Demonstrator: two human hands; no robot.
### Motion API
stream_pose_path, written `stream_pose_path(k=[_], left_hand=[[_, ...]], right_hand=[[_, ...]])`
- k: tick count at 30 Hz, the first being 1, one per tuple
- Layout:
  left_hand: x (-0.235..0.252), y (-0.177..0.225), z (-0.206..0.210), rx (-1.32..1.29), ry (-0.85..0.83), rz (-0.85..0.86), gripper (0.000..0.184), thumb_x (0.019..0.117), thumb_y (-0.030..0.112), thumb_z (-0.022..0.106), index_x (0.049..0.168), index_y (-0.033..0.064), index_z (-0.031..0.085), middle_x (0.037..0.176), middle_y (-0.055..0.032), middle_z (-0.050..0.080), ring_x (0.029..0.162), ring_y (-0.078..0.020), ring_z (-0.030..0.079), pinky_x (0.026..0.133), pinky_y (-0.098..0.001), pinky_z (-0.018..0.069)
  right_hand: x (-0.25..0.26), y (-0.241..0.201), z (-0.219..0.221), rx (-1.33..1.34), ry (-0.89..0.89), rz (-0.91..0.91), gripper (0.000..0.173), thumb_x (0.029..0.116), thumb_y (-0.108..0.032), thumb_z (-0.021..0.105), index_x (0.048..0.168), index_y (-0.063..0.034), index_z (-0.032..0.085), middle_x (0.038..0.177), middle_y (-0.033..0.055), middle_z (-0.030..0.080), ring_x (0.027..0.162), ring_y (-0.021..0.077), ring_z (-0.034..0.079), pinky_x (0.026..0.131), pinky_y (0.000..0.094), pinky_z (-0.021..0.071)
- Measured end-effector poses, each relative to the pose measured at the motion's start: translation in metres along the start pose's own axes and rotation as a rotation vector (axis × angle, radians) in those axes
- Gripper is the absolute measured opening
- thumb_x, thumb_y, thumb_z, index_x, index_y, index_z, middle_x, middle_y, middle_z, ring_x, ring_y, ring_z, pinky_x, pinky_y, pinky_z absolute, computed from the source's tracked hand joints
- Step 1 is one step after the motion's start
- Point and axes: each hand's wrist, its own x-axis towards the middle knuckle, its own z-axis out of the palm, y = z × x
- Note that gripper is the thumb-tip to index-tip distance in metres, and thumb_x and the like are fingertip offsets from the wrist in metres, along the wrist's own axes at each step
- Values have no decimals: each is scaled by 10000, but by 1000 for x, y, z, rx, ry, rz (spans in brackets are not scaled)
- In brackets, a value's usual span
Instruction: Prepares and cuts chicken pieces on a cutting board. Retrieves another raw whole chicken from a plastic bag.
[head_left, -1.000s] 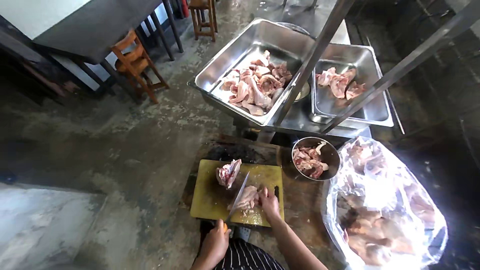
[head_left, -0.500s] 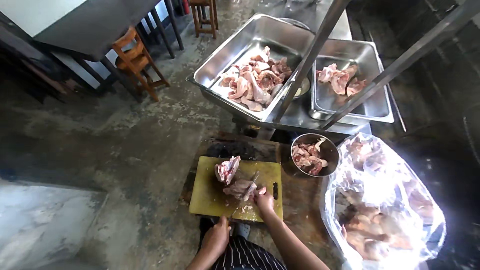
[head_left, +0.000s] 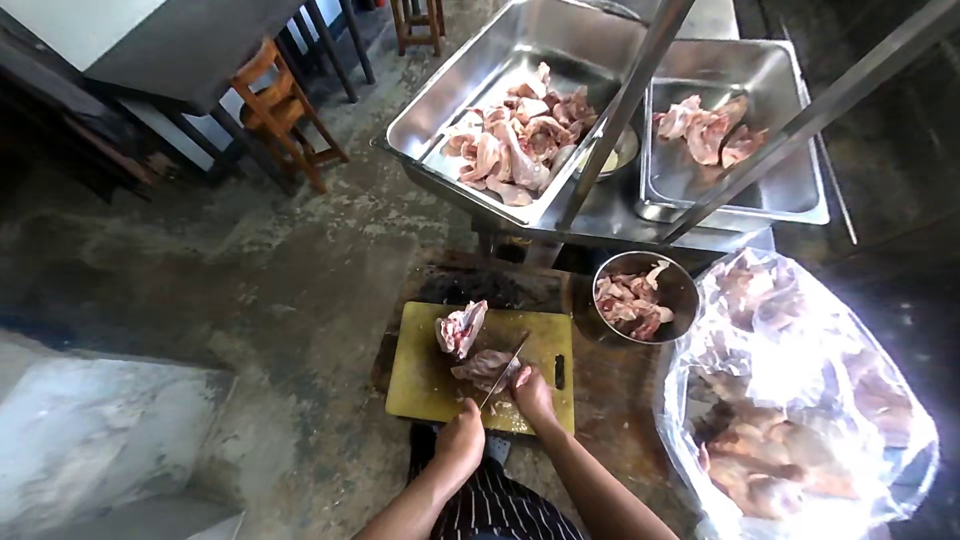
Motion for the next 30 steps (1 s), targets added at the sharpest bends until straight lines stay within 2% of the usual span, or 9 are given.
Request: stream_pose_path(k=[2,8,11,14,19,23,25,28,30], left_hand=[[8,7,3,12,8,-8,473,1080,142,418,1540,66,339,1248,-193,684,1119,-364,711,919,-533,593],[40,14,19,-70,82,110,517,1072,191,477,1553,45,356,1248,-224,679,1129,-394,697,932,-563,585],[62,10,20,-127,93,205,556,1064,244,524,1560,62,351,1244,-238,680,1144,-411,685,976,-591,555],[71,-9,17,-245,73,271,523,1054,324,565,1484,50,448,1250,-211,678,1157,-359,683,1003,-553,551],[65,-23,31,-254,132,243,560,1051,418,564,1462,46,479,1292,-199,656,1184,-344,669,1011,-528,552],[34,2,5,-150,251,278,508,1088,410,486,1457,60,497,1163,-184,714,1090,-339,713,950,-521,574],[7,16,-16,-163,436,398,472,1075,401,535,1320,1,588,1071,-182,719,990,-325,732,892,-495,595],[-5,31,-23,-256,811,600,391,990,329,692,1111,-42,667,843,-152,715,715,-285,737,660,-454,633],[19,24,-5,-224,658,514,423,1028,345,637,1211,-37,642,945,-181,728,845,-319,748,782,-493,627]], right_hand=[[-2,2,1,-9,8,-8,283,998,-262,629,1207,-71,637,997,172,714,902,343,707,803,576,573],[-4,7,6,-2,22,-41,263,959,-172,665,1195,-58,651,1043,177,716,957,336,706,858,576,570],[-1,10,-5,-63,34,-75,247,980,-223,648,1167,-64,664,1028,171,720,955,343,708,851,582,569],[-3,20,-17,-48,52,-25,238,980,-288,652,1101,-89,701,1006,136,724,964,305,703,862,565,563],[-2,27,-14,93,73,4,238,952,-314,709,1029,-89,717,954,107,722,930,266,697,852,534,558],[-7,20,-14,71,68,45,242,971,-273,674,1117,-84,713,1015,147,728,981,310,702,880,562,553],[-6,26,-9,92,91,7,218,967,-240,689,1086,-59,707,979,171,721,949,342,700,852,592,549],[-6,29,-8,119,123,-27,159,949,-183,689,1048,-59,707,942,158,719,898,334,700,809,591,555],[-4,27,-8,128,118,-8,149,952,-173,688,1057,-70,713,957,164,724,913,347,702,819,604,553]])
